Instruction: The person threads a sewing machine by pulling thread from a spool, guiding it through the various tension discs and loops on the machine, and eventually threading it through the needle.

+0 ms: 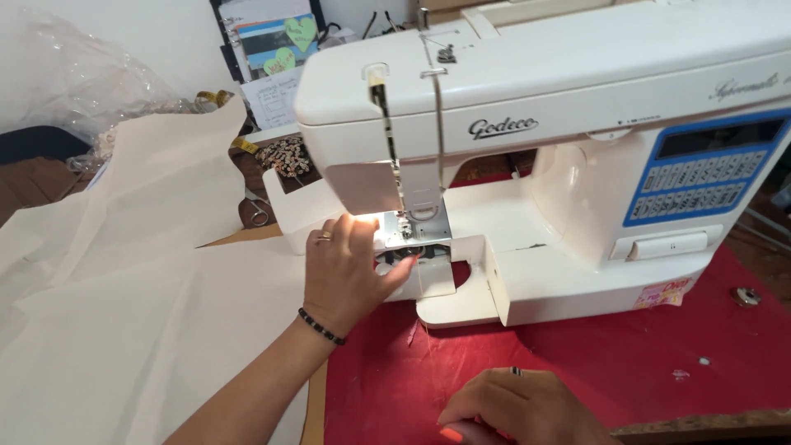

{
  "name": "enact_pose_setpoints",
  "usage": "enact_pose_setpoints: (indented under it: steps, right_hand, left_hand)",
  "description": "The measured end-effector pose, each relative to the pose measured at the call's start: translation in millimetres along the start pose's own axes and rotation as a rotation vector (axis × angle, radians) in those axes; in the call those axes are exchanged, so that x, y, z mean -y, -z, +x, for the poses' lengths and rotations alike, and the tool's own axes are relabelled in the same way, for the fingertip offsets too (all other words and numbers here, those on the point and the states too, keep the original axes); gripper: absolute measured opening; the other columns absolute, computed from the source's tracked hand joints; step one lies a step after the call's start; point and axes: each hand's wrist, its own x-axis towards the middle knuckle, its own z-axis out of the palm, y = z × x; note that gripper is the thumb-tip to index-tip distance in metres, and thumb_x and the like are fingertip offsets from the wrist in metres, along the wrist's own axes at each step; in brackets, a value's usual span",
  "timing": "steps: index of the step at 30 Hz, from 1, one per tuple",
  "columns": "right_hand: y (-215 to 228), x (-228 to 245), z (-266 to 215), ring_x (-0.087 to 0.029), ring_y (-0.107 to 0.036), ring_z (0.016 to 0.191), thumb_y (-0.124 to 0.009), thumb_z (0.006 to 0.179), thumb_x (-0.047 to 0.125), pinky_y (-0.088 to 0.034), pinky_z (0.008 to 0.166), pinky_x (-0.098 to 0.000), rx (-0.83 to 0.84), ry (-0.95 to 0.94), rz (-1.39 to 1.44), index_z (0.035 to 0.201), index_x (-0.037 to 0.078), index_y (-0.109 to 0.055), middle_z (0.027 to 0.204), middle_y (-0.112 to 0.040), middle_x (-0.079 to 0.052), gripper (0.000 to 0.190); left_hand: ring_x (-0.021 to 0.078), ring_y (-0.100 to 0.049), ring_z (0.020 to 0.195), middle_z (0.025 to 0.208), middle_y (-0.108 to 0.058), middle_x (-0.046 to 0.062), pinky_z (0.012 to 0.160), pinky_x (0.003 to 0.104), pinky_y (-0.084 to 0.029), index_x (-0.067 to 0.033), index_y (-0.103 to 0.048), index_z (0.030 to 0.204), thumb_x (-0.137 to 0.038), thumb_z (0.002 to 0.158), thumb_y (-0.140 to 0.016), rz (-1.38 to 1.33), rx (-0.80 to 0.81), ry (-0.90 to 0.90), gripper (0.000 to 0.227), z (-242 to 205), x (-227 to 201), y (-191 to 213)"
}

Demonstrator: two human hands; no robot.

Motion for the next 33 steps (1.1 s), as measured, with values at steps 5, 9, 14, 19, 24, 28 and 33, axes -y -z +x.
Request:
enact_pose_setpoints:
  steps: [5,9,14,19,24,28,33]
  right_hand:
    - [-2.8,0.0,27.5,-0.012,-0.056,0.060,-0.055,0.105,0.016,-0.048,0.050,-0.0286,0.159,0.448,-0.247,0.090,0.013,-0.058,0.079,-0.056,0.001,0.016]
    - [-2.5,4.0,55.7,-0.014,-0.036,0.052,-0.042,0.111,0.014,-0.033,0.047,-0.0279,0.249,0.743,-0.422,0.090,0.011,-0.057,0.073,-0.039,0.000,0.026]
    - [-16.9,-28.5,73.3,-0.008,-0.022,0.052,-0.049,0.108,0.008,-0.030,0.047,-0.0200,0.178,0.961,-0.498,0.084,0.014,-0.056,0.067,-0.029,0.004,0.026]
    - [-21.3,-58.3,68.8,-0.014,-0.045,0.056,-0.050,0.112,0.009,-0.044,0.054,-0.0268,0.298,0.813,-0.204,0.101,0.002,-0.068,0.073,-0.049,-0.003,0.022]
    - [-22.9,-87.5,51.6,-0.012,-0.028,0.054,-0.030,0.113,0.010,-0.030,0.050,-0.0268,0.423,0.682,-0.177,0.076,0.009,-0.039,0.077,-0.038,-0.001,0.038]
    - [-21.7,-87.3,59.0,-0.010,-0.020,0.053,-0.038,0.111,0.009,-0.025,0.047,-0.0256,0.363,0.687,-0.251,0.075,0.013,-0.038,0.073,-0.028,0.003,0.037]
    - [-17.5,-86.6,58.9,-0.013,-0.053,0.061,-0.061,0.105,0.006,-0.047,0.055,-0.0260,0.335,0.701,-0.155,0.107,0.002,-0.073,0.082,-0.058,-0.004,0.013]
  left_hand:
    - [0.0300,-0.060,0.094,0.087,-0.059,0.008,0.087,0.040,-0.045,-0.0130,-0.060,0.089,-0.058,0.078,-0.081,-0.094,0.043,-0.078,0.050,20.1,13.8,13.4]
    - [0.0294,-0.063,0.080,0.087,-0.068,0.007,0.098,0.043,-0.052,-0.0041,-0.070,0.107,-0.049,0.079,-0.084,-0.207,0.021,-0.241,0.054,28.2,21.0,6.5]
    - [0.0258,-0.059,0.071,0.085,-0.063,0.006,0.061,0.038,-0.049,-0.0047,-0.066,0.111,-0.054,0.079,-0.079,-0.170,0.130,-0.292,0.060,18.4,32.3,-10.1]
    - [0.0279,-0.064,0.081,0.093,-0.070,0.006,0.067,0.039,-0.052,-0.0080,-0.068,0.115,-0.044,0.092,-0.074,-0.314,0.183,-0.208,0.043,15.2,37.9,-13.6]
    - [0.0295,-0.061,0.081,0.089,-0.067,0.011,0.072,0.038,-0.053,-0.0002,-0.068,0.113,-0.031,0.084,-0.086,-0.366,0.145,-0.169,0.046,13.9,31.2,-13.3]
    - [0.0286,-0.066,0.089,0.095,-0.068,0.010,0.061,0.039,-0.052,-0.0106,-0.069,0.118,-0.035,0.084,-0.079,-0.445,0.147,0.023,0.043,9.1,28.8,-14.0]
    - [0.0346,-0.060,0.091,0.092,-0.064,0.015,0.086,0.042,-0.054,-0.0020,-0.067,0.113,-0.025,0.083,-0.077,-0.514,0.117,0.029,0.039,6.5,25.4,-18.4]
